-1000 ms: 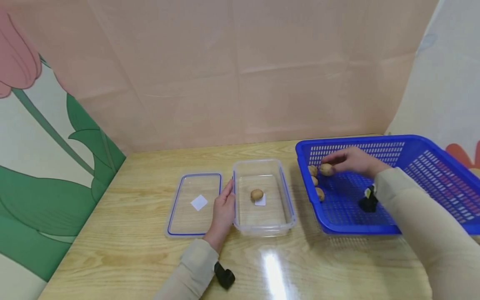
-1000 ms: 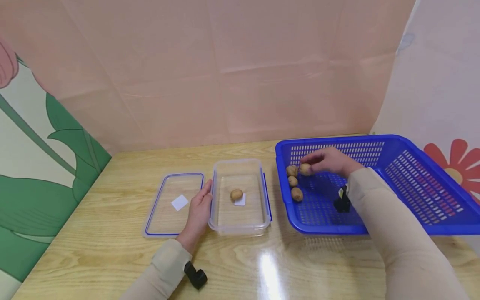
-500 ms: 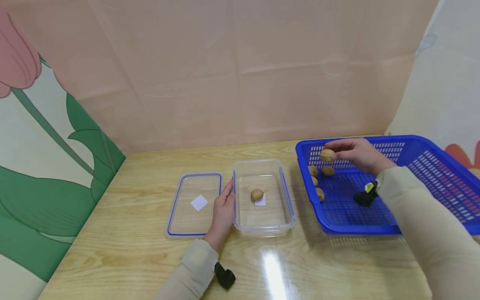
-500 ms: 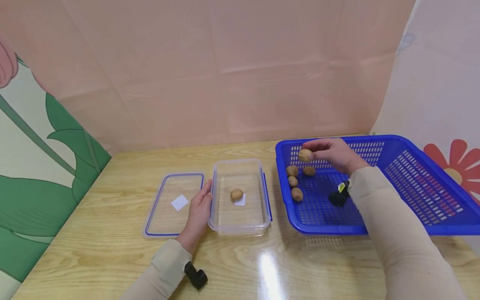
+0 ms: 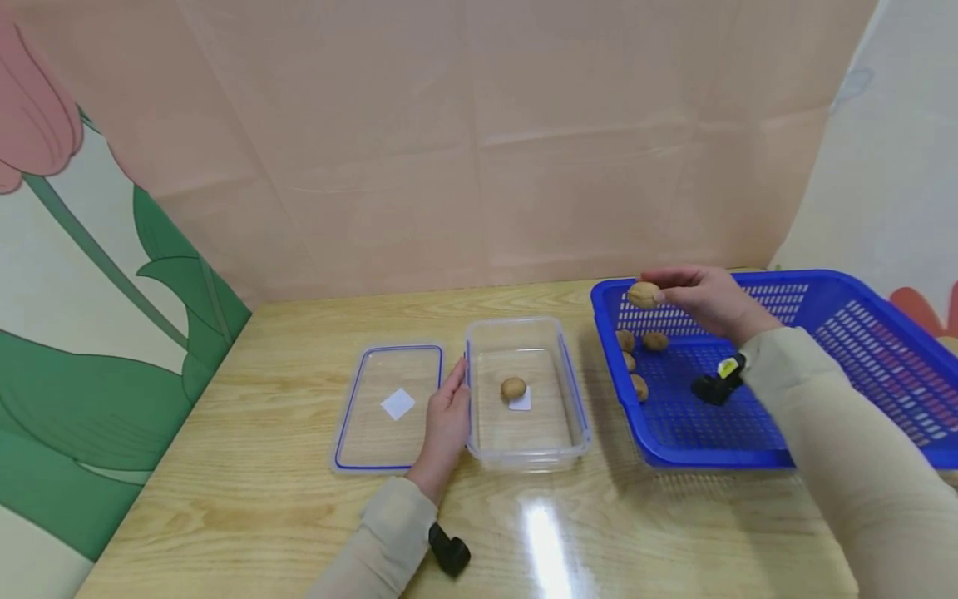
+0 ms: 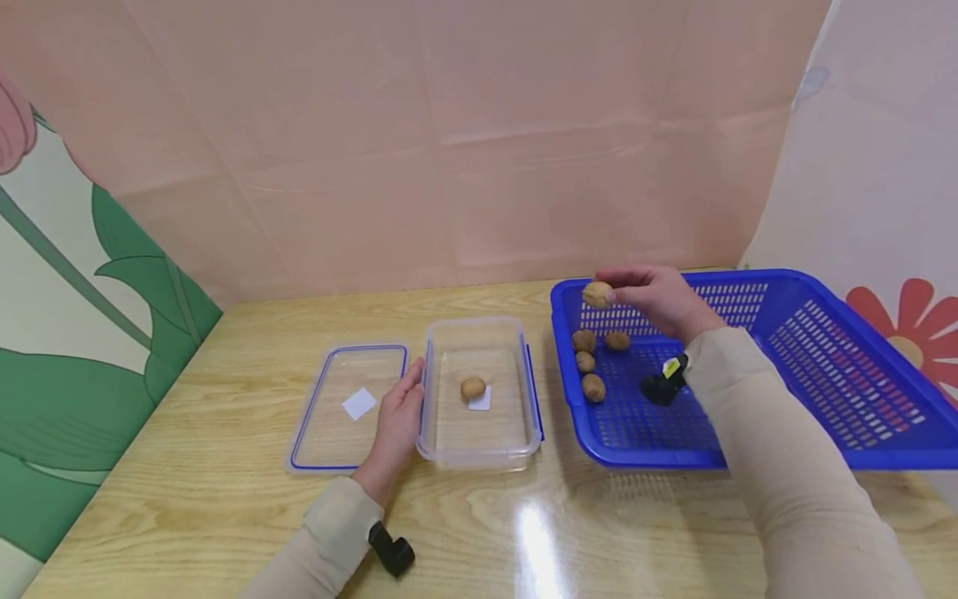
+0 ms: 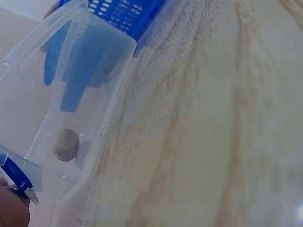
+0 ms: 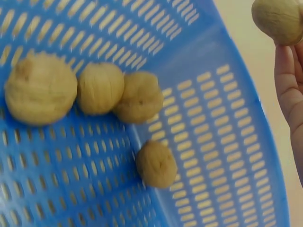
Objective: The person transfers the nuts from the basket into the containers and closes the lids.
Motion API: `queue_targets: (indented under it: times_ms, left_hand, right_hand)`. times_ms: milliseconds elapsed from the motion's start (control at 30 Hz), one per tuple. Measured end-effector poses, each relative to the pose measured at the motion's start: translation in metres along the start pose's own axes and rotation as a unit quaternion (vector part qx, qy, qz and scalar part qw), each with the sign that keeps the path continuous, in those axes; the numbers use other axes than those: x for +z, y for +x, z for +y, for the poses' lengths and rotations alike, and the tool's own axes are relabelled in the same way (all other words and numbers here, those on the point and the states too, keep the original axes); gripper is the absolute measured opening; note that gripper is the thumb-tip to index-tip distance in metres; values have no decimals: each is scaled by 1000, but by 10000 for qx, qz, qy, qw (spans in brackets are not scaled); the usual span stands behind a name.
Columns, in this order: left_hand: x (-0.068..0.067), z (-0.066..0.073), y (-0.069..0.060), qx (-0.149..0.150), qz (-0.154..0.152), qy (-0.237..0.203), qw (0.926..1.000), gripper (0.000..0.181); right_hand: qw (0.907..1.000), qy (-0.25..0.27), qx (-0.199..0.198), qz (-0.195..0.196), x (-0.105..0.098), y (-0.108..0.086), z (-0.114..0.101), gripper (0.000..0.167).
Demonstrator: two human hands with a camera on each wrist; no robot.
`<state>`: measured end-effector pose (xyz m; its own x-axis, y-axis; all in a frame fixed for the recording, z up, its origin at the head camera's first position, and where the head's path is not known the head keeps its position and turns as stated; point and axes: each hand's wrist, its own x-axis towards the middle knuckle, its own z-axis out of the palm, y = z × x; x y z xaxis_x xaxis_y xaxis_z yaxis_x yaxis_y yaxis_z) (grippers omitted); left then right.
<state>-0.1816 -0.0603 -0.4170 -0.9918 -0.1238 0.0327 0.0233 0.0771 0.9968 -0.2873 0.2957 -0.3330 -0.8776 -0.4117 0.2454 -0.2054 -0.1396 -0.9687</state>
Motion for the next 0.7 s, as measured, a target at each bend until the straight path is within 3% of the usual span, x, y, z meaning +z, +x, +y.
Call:
queue_targets:
  times_ms: [333,700]
  left_hand:
    - [1,1,-1,-76,-10,-98,9999,42]
    - [1,1,-1,-21,74,-23,10000,42]
  right_hand:
    - [9975,522,-286,-374,17,10,-2,44]
    - [9985,392,6,-394,45,23,-9,44]
